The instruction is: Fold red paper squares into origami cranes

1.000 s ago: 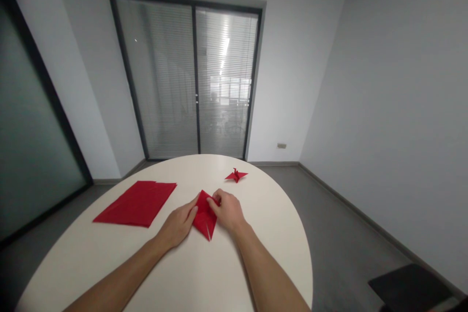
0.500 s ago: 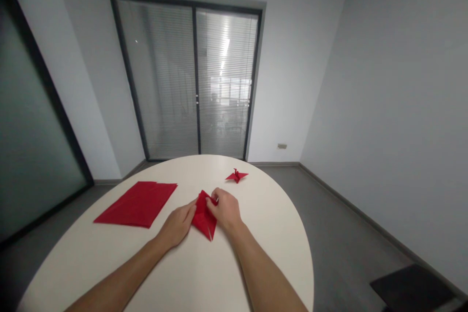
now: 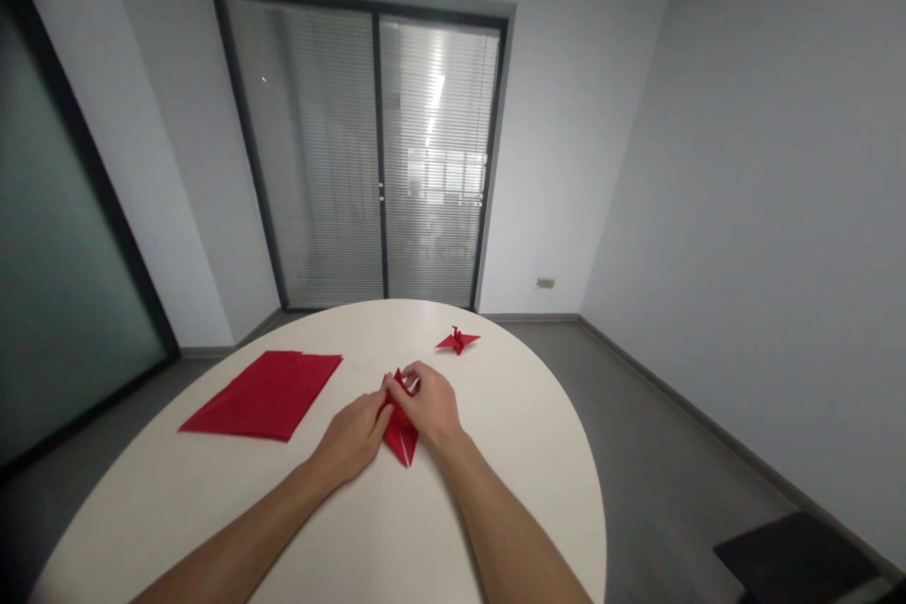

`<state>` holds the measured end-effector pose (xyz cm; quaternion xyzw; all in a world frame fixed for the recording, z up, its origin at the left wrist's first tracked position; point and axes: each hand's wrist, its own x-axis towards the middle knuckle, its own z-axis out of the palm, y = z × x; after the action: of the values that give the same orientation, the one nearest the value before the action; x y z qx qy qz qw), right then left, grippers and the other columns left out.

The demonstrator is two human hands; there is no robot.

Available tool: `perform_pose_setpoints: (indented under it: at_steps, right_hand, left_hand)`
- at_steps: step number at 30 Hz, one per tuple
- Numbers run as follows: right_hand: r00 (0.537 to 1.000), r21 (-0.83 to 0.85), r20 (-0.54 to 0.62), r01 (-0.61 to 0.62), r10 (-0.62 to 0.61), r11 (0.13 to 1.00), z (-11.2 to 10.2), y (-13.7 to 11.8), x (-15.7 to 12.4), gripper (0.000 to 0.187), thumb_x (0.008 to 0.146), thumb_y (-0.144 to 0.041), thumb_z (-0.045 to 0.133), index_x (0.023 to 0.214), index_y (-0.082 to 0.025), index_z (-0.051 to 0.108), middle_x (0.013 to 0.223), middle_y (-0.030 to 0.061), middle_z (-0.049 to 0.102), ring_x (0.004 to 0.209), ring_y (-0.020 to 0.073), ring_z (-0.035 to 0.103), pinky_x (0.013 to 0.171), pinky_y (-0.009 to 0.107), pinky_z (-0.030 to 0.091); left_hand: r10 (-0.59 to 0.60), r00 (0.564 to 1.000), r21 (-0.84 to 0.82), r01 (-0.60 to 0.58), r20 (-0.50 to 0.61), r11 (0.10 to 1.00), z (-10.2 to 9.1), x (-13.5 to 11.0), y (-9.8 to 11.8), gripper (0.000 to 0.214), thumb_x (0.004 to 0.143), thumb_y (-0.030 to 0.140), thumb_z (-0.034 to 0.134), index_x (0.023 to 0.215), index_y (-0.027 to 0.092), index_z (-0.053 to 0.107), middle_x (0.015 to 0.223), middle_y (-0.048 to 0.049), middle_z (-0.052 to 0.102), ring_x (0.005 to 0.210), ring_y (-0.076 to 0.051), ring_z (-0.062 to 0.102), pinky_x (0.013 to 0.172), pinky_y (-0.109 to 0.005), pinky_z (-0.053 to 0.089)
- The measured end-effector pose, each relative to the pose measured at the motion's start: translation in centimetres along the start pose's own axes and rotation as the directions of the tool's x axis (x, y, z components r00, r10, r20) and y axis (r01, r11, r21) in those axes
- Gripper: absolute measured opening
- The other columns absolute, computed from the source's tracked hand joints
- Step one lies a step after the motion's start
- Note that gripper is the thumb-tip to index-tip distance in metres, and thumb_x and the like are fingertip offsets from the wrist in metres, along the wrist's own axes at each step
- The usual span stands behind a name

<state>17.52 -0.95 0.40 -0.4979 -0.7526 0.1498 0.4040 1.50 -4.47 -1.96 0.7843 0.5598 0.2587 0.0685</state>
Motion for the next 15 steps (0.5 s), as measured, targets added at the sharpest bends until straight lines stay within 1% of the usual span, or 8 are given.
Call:
perform_pose_setpoints:
  at_steps: [2,5,7,9,12,14,15]
  right_hand:
    - [1.0,0.02,0.005,-0.017,0.017,1.0,0.1,0.0,0.1,0.022,0.088,-0.043,0.06,0.091,-0.022,0.064,0.086,0.0027,0.069,0.073,0.0171,0.06,0.071,0.028,0.046]
    - [1.0,0.043,0.024,-0.02,0.019,0.999,0.3,0.0,0.3,0.014,0.087,-0.033,0.06,0.091,-0.021,0.065,0.088,0.0027,0.069,0.075,0.0168,0.06,0.073,0.029,0.047]
    - [0.999,0.071,0.033,-0.002,0.0,0.997,0.2,0.0,0.3,0.013,0.087,-0.03,0.059,0.095,-0.021,0.065,0.091,0.0035,0.069,0.075,0.0165,0.06,0.074,0.029,0.048]
    - [0.998,0.108,0.042,0.049,-0.054,0.993,-0.1,0.1,0.3,0.016,0.088,-0.029,0.057,0.1,-0.021,0.065,0.096,0.0047,0.069,0.079,0.0167,0.061,0.076,0.03,0.049]
    - [0.976,0.181,0.084,0.181,-0.199,0.967,-0.5,0.5,0.1,0.024,0.088,-0.024,0.057,0.111,-0.022,0.064,0.109,0.0058,0.067,0.093,0.0183,0.061,0.088,0.032,0.049]
    - [0.96,0.229,0.111,0.227,-0.257,0.947,-0.5,0.9,0.0,0.037,0.086,-0.02,0.06,0.123,-0.024,0.059,0.12,0.0064,0.064,0.104,0.0199,0.06,0.096,0.036,0.046]
    - [0.958,0.245,0.118,0.228,-0.262,0.942,-0.4,1.1,-0.1,0.043,0.085,-0.019,0.061,0.127,-0.024,0.056,0.124,0.0067,0.063,0.109,0.0206,0.059,0.099,0.038,0.045]
  left_hand:
    - [-0.001,1.0,-0.032,0.001,0.001,0.999,-0.1,-0.1,0.1,0.049,0.1,0.034,0.03,0.141,0.015,0.047,0.114,-0.0156,0.069,0.105,-0.027,0.064,0.093,-0.037,0.044]
    - [-0.015,1.0,-0.175,0.01,-0.026,0.984,-0.4,-0.1,-0.2,0.047,0.101,0.033,0.024,0.135,0.018,0.054,0.126,-0.0115,0.066,0.117,-0.022,0.06,0.101,-0.034,0.041]
    - [-0.035,0.999,-0.251,0.024,-0.04,0.968,-0.6,-0.1,-0.6,0.045,0.102,0.032,0.024,0.128,0.02,0.059,0.128,-0.0097,0.066,0.119,-0.02,0.059,0.101,-0.031,0.04]
    - [-0.06,0.998,-0.262,0.05,-0.03,0.964,-0.7,-0.1,-0.9,0.04,0.101,0.031,0.028,0.118,0.02,0.063,0.118,-0.0102,0.07,0.109,-0.021,0.064,0.093,-0.031,0.044]
    - [-0.079,0.997,-0.222,0.076,-0.006,0.972,-0.7,-0.1,-1.1,0.031,0.099,0.03,0.035,0.1,0.02,0.064,0.096,-0.0089,0.073,0.087,-0.021,0.068,0.078,-0.029,0.046]
    - [-0.067,0.998,-0.205,0.065,-0.003,0.977,-0.7,-0.2,-1.1,0.027,0.098,0.028,0.037,0.094,0.02,0.063,0.091,-0.0075,0.073,0.082,-0.02,0.067,0.074,-0.028,0.044]
    - [-0.058,0.998,-0.2,0.056,-0.004,0.978,-0.7,-0.2,-1.1,0.026,0.098,0.028,0.038,0.093,0.02,0.062,0.091,-0.0073,0.072,0.082,-0.02,0.067,0.073,-0.027,0.044]
